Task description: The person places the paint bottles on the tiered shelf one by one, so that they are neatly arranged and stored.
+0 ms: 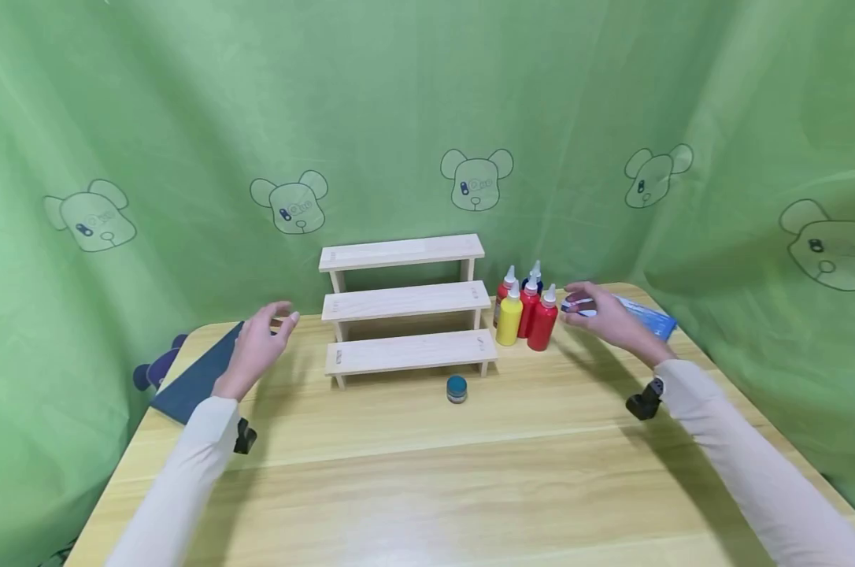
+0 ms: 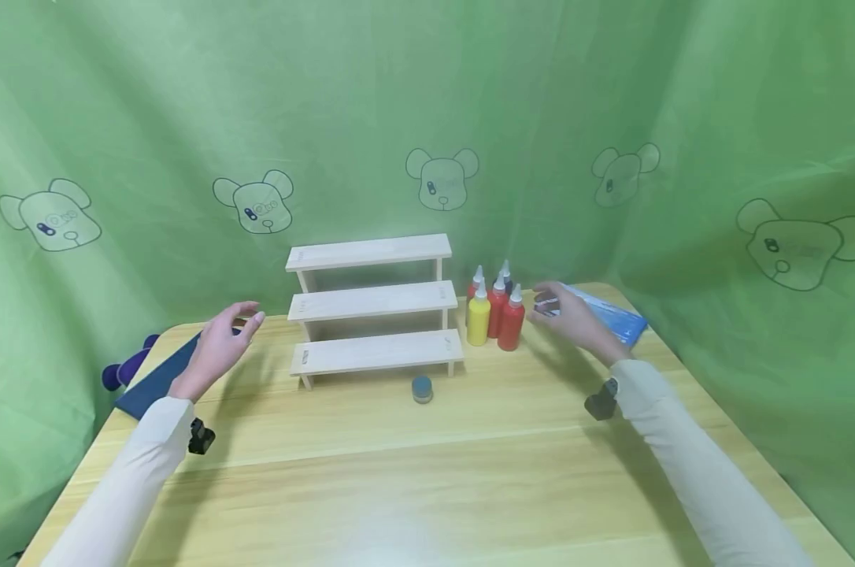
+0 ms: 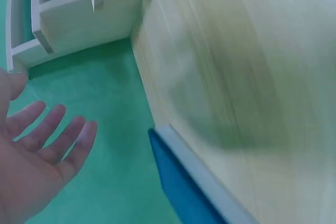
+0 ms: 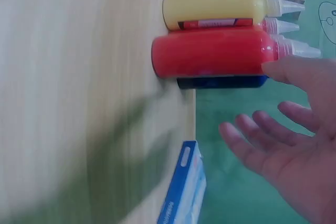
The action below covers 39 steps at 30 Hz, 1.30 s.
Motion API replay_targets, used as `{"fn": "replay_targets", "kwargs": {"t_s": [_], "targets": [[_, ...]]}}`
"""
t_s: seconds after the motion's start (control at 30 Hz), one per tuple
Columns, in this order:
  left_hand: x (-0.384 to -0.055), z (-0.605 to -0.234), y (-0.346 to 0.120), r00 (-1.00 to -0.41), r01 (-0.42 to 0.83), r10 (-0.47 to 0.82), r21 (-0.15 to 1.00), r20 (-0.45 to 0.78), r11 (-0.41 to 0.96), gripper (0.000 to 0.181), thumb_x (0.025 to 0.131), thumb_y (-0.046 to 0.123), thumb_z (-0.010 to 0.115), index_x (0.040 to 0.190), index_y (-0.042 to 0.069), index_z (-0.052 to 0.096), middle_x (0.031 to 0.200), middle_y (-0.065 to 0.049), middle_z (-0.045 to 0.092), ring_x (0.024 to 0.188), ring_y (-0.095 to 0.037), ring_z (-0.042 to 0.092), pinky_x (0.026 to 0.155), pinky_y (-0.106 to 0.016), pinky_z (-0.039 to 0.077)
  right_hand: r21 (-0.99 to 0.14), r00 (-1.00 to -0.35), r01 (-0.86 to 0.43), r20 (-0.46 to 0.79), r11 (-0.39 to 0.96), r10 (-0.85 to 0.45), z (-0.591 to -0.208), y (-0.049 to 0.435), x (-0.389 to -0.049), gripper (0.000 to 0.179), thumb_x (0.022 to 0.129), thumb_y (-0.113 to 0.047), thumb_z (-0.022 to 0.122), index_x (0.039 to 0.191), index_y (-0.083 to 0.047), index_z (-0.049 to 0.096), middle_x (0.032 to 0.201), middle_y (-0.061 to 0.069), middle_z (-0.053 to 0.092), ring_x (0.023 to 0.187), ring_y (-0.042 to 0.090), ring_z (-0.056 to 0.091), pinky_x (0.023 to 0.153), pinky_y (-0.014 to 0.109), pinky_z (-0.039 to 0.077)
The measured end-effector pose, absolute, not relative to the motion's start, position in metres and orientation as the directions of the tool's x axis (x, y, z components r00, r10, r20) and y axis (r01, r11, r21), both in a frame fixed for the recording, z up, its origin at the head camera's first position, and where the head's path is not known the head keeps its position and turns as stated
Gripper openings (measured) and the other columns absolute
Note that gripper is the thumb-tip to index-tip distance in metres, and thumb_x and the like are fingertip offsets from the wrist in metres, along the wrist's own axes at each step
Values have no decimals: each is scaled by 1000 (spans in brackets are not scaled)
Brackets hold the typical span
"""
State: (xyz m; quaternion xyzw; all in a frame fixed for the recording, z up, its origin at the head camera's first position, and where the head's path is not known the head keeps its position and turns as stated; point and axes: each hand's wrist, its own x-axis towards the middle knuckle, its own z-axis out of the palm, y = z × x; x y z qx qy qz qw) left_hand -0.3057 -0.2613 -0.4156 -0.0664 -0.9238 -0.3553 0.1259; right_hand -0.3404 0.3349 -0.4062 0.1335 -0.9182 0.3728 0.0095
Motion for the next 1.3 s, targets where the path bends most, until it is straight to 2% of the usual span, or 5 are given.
{"fn": "replay_targets", "kwargs": {"t_s": [0.3,0.63,0.87,1.1,1.3], "targets": [[-312,-420,-247,-982,180,33,859,188,480,46,112,22,52,148,-5,50,141,-31,57,122,-48,62,88,-38,65,-758,-960,-238,90,608,-263,-416,328,-342,54,100,-9,71,143,12,48,139,33,57,122,45,61,85,8,51],[-314,-410,-231,-999,39,41,980,31,196,50,113,20,49,153,-8,42,142,-33,55,111,-25,71,99,-37,61,-808,-979,-169,70,565,-192,-431,322,-344,58,99,-22,75,142,8,50,137,31,59,119,38,62,86,12,53],[-322,-402,-227,-994,-91,59,992,-96,84,52,113,18,48,158,-5,37,148,-27,50,114,-18,66,108,-30,55,-842,-985,-129,49,524,-163,-437,321,-338,60,98,-28,77,142,5,52,139,29,58,109,25,67,92,37,64],[-332,-395,-225,-978,-176,119,984,-173,-16,56,111,6,48,160,-10,27,142,-21,48,98,-8,67,111,-29,53,-824,-985,-167,113,541,-131,-446,320,-342,63,98,-31,77,145,2,53,140,26,59,115,25,64,86,13,54],[-338,-393,-224,-966,-217,146,976,-212,-16,54,111,5,47,160,-9,29,159,-27,37,96,-5,66,111,-28,52,-830,-985,-172,143,531,-96,-445,318,-336,58,96,-29,79,140,3,57,135,27,62,102,14,67,82,18,60]]}}
